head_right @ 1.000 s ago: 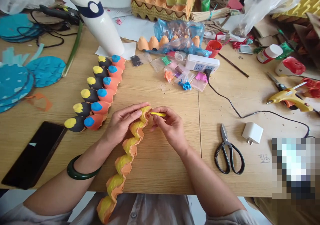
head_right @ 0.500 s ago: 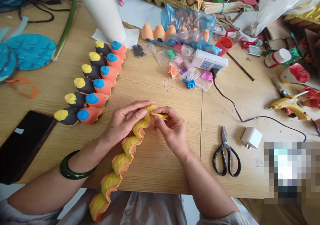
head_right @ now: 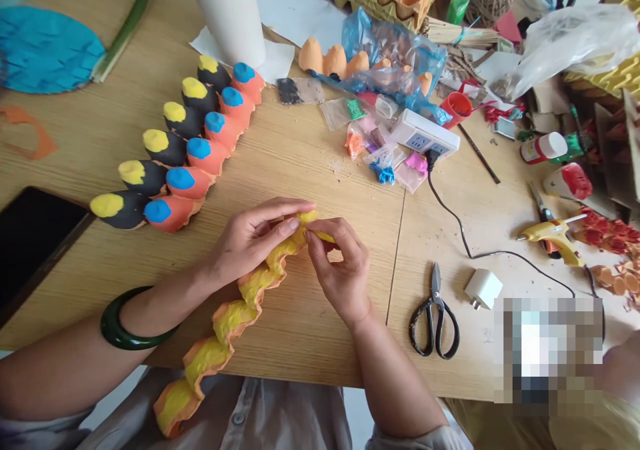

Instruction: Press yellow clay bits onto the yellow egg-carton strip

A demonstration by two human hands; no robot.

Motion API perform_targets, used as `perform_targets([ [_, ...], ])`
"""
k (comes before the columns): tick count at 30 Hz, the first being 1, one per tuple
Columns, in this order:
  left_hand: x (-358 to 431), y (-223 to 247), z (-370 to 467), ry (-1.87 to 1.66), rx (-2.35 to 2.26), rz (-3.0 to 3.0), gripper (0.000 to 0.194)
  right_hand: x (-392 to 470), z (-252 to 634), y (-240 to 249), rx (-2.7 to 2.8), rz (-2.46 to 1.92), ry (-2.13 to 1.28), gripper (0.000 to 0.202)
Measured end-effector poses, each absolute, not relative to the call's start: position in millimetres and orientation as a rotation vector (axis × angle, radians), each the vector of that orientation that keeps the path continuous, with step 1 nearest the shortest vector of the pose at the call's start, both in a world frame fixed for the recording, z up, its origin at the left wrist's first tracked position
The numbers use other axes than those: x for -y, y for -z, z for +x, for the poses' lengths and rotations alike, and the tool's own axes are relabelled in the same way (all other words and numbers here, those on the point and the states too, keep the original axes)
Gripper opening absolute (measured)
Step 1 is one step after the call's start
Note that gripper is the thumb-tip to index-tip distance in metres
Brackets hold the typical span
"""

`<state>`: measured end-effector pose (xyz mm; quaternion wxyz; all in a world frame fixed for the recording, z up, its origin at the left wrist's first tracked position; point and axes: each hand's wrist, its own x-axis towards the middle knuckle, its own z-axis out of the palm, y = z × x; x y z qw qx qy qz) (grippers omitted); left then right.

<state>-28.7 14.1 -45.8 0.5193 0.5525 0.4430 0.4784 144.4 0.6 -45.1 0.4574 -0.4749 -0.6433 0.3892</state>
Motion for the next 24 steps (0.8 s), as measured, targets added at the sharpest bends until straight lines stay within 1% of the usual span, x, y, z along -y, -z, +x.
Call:
perform_targets([
  [7,-12.3,48.0,-28.1,-1.181,-1.101,1.436,0.028,-1.9,143.8,43.3,1.731,-1.171,-0.789,0.014],
  [12,-11.2,47.7,-28.3,-1.18,-1.106,1.45,0.03,-1.3,142.8,45.3,1.702,-1.182,-0.783,0.015],
  [20,-11.2,49.4,-29.5,-1.156,-1.091,1.494,0.033,-2.4,142.3,43.3,1.716,-1.189,-0.74,0.009],
  [24,-11.1,49.6,-29.1,-1.17,-1.099,1.483,0.032,-0.8,142.5,44.5,1.681,-1.184,-0.807,0.01],
])
